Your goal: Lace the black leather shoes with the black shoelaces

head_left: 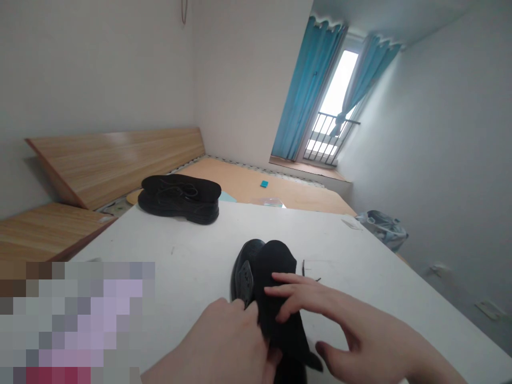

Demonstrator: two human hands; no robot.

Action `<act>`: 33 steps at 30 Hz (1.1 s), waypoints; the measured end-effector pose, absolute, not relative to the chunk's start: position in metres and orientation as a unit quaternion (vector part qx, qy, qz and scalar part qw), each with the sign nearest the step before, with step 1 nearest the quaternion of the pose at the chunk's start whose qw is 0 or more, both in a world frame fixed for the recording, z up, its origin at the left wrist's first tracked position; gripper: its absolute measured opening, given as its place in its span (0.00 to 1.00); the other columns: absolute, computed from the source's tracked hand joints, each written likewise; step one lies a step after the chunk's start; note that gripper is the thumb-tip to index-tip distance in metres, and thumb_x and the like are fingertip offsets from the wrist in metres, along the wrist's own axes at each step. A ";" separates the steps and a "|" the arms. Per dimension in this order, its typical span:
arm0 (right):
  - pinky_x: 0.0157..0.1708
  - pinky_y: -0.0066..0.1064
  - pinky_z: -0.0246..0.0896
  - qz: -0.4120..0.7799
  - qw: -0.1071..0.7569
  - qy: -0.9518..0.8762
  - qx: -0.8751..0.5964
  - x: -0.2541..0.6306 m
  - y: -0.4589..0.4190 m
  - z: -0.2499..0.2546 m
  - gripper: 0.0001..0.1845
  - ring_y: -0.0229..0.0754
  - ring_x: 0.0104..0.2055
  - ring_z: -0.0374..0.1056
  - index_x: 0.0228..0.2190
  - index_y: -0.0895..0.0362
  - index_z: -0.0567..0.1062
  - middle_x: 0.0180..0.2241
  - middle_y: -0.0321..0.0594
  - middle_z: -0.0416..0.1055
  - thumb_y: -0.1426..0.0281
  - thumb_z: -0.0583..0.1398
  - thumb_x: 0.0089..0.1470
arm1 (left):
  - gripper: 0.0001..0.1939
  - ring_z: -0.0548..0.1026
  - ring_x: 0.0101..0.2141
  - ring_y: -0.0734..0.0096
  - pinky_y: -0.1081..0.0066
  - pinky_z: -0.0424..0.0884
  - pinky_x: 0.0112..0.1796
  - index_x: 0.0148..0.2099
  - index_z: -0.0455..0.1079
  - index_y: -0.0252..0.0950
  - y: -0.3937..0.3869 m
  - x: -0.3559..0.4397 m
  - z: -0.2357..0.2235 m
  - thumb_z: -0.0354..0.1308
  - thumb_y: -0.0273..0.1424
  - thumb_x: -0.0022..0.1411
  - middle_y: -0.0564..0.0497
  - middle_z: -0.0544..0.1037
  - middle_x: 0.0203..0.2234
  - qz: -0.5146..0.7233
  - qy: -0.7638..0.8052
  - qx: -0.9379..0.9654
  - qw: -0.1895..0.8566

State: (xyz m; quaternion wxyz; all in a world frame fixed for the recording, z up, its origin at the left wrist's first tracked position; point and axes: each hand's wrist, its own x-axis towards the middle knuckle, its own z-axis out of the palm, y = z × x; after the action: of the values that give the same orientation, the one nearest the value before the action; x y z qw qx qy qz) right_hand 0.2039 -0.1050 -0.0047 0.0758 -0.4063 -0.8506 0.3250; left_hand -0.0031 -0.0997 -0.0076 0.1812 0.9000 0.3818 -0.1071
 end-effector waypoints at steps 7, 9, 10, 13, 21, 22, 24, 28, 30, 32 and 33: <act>0.61 0.46 0.55 0.177 0.125 -0.881 -0.420 0.197 -0.103 -0.027 0.15 0.48 0.66 0.53 0.41 0.54 0.75 0.56 0.45 0.69 0.79 0.55 0.53 | 0.14 0.73 0.47 0.48 0.51 0.71 0.44 0.49 0.76 0.38 -0.099 -0.013 -0.009 0.54 0.30 0.63 0.39 0.76 0.51 -0.077 0.406 0.901 0.132; 0.58 0.43 0.60 0.159 0.164 -0.882 -0.413 0.196 -0.102 -0.033 0.14 0.47 0.62 0.60 0.37 0.55 0.74 0.50 0.45 0.74 0.81 0.54 0.53 | 0.13 0.71 0.49 0.45 0.50 0.71 0.44 0.48 0.77 0.39 -0.100 -0.014 -0.012 0.57 0.30 0.62 0.38 0.73 0.54 -0.061 0.413 0.902 0.112; 0.56 0.42 0.62 0.163 0.183 -0.878 -0.412 0.196 -0.102 -0.034 0.13 0.47 0.60 0.62 0.36 0.55 0.72 0.48 0.45 0.75 0.81 0.54 0.51 | 0.14 0.70 0.50 0.44 0.49 0.70 0.45 0.48 0.77 0.39 -0.100 -0.015 -0.013 0.57 0.29 0.61 0.37 0.70 0.57 -0.049 0.419 0.901 0.099; 0.53 0.40 0.65 0.200 0.224 -0.864 -0.404 0.196 -0.103 -0.035 0.13 0.47 0.57 0.65 0.33 0.55 0.69 0.44 0.44 0.76 0.82 0.54 0.47 | 0.15 0.69 0.53 0.43 0.48 0.70 0.45 0.47 0.77 0.38 -0.099 -0.017 -0.017 0.55 0.25 0.60 0.37 0.66 0.61 -0.042 0.414 0.905 0.087; 0.54 0.38 0.64 0.242 0.240 -0.865 -0.368 0.191 -0.100 -0.036 0.15 0.45 0.56 0.66 0.34 0.55 0.71 0.47 0.46 0.75 0.84 0.54 0.46 | 0.22 0.77 0.46 0.49 0.53 0.74 0.42 0.53 0.73 0.39 -0.093 -0.023 -0.011 0.49 0.21 0.60 0.39 0.65 0.61 -0.090 0.385 0.915 0.076; 0.56 0.39 0.63 0.239 0.230 -0.870 -0.366 0.191 -0.100 -0.036 0.16 0.45 0.57 0.65 0.34 0.55 0.71 0.48 0.45 0.75 0.84 0.54 0.45 | 0.22 0.78 0.45 0.50 0.54 0.74 0.41 0.55 0.72 0.38 -0.093 -0.024 -0.010 0.50 0.21 0.60 0.38 0.67 0.60 -0.086 0.386 0.916 0.065; 0.59 0.41 0.58 0.239 0.208 -0.875 -0.366 0.191 -0.100 -0.036 0.17 0.46 0.60 0.61 0.33 0.54 0.71 0.49 0.42 0.74 0.85 0.54 0.43 | 0.23 0.79 0.43 0.51 0.56 0.74 0.39 0.56 0.71 0.38 -0.092 -0.025 -0.010 0.51 0.21 0.59 0.39 0.71 0.57 -0.064 0.386 0.919 0.047; 0.63 0.43 0.52 0.258 0.171 -0.873 -0.377 0.191 -0.099 -0.037 0.18 0.45 0.66 0.52 0.31 0.54 0.70 0.53 0.39 0.70 0.86 0.52 0.42 | 0.19 0.79 0.40 0.54 0.61 0.75 0.34 0.50 0.75 0.41 -0.087 -0.027 -0.014 0.55 0.23 0.59 0.42 0.78 0.48 -0.007 0.366 0.930 0.032; 0.64 0.44 0.50 0.268 0.160 -0.870 -0.380 0.191 -0.099 -0.040 0.17 0.45 0.67 0.48 0.32 0.54 0.69 0.54 0.40 0.68 0.86 0.51 0.45 | 0.16 0.79 0.41 0.53 0.61 0.75 0.33 0.47 0.76 0.40 -0.086 -0.026 -0.017 0.56 0.24 0.58 0.42 0.79 0.46 -0.006 0.352 0.936 0.026; 0.64 0.45 0.49 0.280 0.161 -0.863 -0.387 0.189 -0.098 -0.043 0.17 0.44 0.69 0.44 0.33 0.54 0.68 0.56 0.41 0.66 0.86 0.49 0.48 | 0.15 0.78 0.42 0.50 0.59 0.76 0.34 0.47 0.76 0.39 -0.086 -0.024 -0.020 0.56 0.24 0.57 0.40 0.79 0.46 -0.018 0.345 0.938 0.022; 0.65 0.47 0.46 0.285 0.165 -0.860 -0.391 0.187 -0.098 -0.044 0.18 0.43 0.69 0.42 0.34 0.53 0.67 0.57 0.41 0.65 0.86 0.48 0.50 | 0.16 0.78 0.42 0.49 0.58 0.76 0.34 0.48 0.76 0.38 -0.087 -0.022 -0.021 0.57 0.24 0.57 0.39 0.79 0.46 -0.028 0.344 0.938 0.021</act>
State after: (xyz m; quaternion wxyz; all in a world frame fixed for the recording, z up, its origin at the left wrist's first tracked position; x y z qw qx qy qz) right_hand 0.1875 -0.0978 -0.0441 0.1651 -0.3906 -0.8597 0.2846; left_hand -0.0223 -0.0870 -0.0209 0.0207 0.9384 0.3437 -0.0276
